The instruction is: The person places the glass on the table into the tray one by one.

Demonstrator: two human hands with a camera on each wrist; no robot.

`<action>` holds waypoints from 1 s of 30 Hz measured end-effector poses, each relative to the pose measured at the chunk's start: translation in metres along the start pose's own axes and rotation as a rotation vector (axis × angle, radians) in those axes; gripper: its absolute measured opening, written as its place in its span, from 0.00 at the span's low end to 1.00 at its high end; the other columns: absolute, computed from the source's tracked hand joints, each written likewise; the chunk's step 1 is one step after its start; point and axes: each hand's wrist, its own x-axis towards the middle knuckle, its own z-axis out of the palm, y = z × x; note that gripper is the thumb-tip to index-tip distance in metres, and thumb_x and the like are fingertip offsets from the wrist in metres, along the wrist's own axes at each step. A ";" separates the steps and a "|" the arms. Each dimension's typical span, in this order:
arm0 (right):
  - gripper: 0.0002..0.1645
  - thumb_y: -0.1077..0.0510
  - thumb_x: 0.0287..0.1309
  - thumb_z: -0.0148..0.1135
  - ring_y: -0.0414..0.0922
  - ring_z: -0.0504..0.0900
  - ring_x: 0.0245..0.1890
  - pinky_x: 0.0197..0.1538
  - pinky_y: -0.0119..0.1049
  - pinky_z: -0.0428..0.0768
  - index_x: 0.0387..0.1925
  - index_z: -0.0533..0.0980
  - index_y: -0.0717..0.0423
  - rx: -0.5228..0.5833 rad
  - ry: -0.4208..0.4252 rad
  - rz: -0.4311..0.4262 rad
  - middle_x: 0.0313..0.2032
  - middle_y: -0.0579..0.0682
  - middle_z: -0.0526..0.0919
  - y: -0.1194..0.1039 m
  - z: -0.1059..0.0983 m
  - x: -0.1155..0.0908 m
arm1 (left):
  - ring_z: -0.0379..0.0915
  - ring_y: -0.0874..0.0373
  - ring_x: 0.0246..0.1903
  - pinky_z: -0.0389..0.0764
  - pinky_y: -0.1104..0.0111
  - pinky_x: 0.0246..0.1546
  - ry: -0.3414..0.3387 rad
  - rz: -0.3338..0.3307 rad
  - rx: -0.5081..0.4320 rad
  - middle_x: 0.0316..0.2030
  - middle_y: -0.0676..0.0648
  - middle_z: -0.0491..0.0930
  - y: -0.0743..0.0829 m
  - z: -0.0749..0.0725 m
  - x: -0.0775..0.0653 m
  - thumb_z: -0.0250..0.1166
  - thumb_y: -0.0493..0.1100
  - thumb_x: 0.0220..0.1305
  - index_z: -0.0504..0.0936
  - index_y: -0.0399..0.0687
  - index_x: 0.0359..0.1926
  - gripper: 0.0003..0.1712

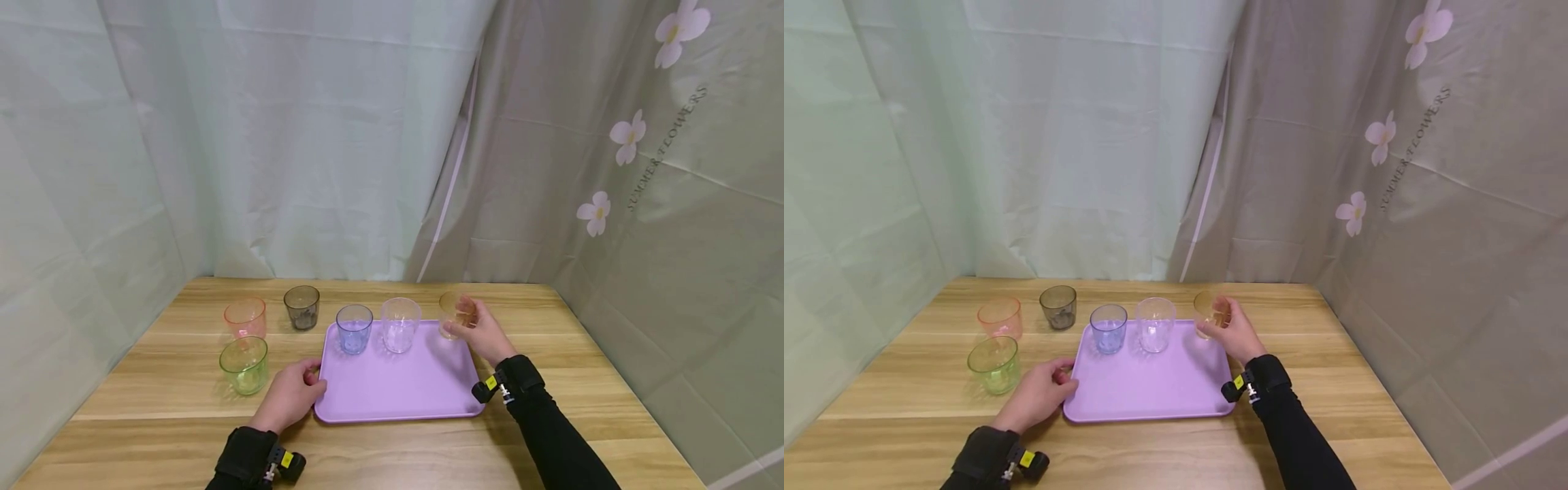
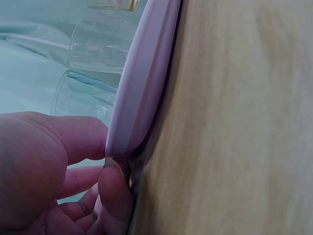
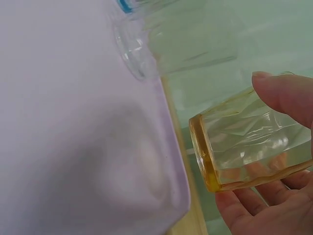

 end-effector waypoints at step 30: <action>0.52 0.53 0.58 0.75 0.59 0.72 0.66 0.68 0.54 0.70 0.75 0.56 0.61 -0.023 -0.031 0.002 0.70 0.64 0.68 0.012 0.015 -0.001 | 0.69 0.56 0.29 0.68 0.67 0.28 -0.005 0.009 -0.004 0.30 0.47 0.73 0.002 -0.001 -0.001 0.66 0.38 0.63 0.75 0.33 0.65 0.29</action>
